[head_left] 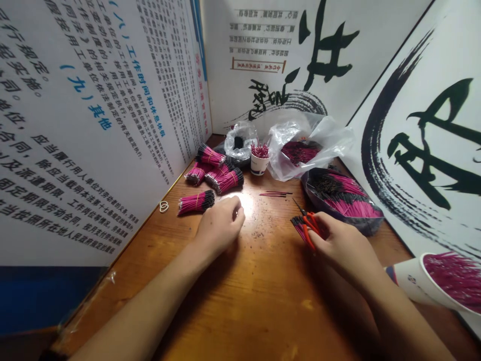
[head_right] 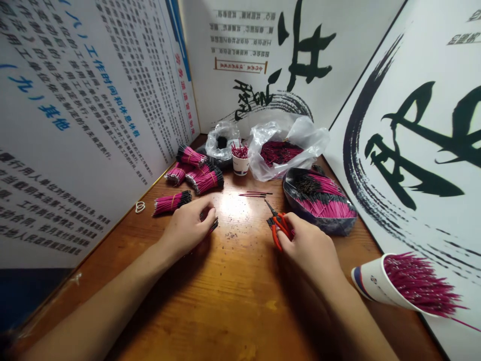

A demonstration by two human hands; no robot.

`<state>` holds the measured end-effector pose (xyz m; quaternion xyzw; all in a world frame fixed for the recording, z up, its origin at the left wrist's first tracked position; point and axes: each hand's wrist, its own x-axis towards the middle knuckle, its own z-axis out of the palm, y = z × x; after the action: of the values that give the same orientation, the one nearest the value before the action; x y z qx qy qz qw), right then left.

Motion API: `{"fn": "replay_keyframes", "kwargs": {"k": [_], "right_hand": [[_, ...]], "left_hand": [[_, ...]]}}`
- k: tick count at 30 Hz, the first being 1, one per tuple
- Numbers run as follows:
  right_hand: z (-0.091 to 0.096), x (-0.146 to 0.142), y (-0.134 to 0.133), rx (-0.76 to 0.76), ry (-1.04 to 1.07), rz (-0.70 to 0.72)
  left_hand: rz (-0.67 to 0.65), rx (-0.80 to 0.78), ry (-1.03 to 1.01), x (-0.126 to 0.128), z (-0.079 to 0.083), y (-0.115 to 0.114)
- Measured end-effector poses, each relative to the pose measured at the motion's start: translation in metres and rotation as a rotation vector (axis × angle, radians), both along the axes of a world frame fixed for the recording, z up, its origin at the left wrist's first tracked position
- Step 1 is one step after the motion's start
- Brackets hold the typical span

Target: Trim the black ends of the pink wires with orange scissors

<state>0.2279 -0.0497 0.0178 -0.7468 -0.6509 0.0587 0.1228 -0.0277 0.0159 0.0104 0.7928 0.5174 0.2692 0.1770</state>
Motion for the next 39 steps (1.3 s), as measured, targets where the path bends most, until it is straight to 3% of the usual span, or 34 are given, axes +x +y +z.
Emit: {"fn": "replay_keyframes", "kwargs": {"k": [3,9,14,20,23,25,28,31,34,39], "right_hand": [[-0.005,0.001,0.001,-0.053,-0.045,0.002],[-0.008,0.002,0.002,-0.057,-0.038,0.007],[-0.008,0.003,0.003,-0.12,-0.069,-0.008],[-0.011,-0.002,0.003,-0.09,-0.087,-0.005],[-0.007,0.0,0.003,-0.042,-0.055,-0.028],[-0.005,-0.002,0.002,0.053,0.05,-0.015],[-0.005,-0.013,-0.003,0.17,0.38,0.114],[-0.009,-0.033,-0.012,0.164,0.737,0.263],[-0.016,-0.051,-0.018,0.128,0.876,0.329],[-0.023,-0.058,-0.021,0.115,0.929,0.334]], "left_hand": [[0.064,-0.035,0.164,-0.005,-0.003,0.006],[0.091,-0.054,0.253,-0.009,-0.01,0.008],[0.084,-0.038,0.266,-0.009,-0.011,0.007],[0.126,-0.067,0.161,-0.007,-0.007,0.007],[0.041,-0.032,0.022,-0.003,-0.002,0.003],[-0.09,-0.027,-0.085,0.002,0.0,-0.004],[-0.317,-0.146,-0.211,0.012,-0.001,-0.018],[-0.498,-0.274,-0.316,0.022,-0.005,-0.031],[-0.529,-0.322,-0.365,0.027,-0.007,-0.035],[-0.505,-0.283,-0.384,0.027,-0.009,-0.033]]}}
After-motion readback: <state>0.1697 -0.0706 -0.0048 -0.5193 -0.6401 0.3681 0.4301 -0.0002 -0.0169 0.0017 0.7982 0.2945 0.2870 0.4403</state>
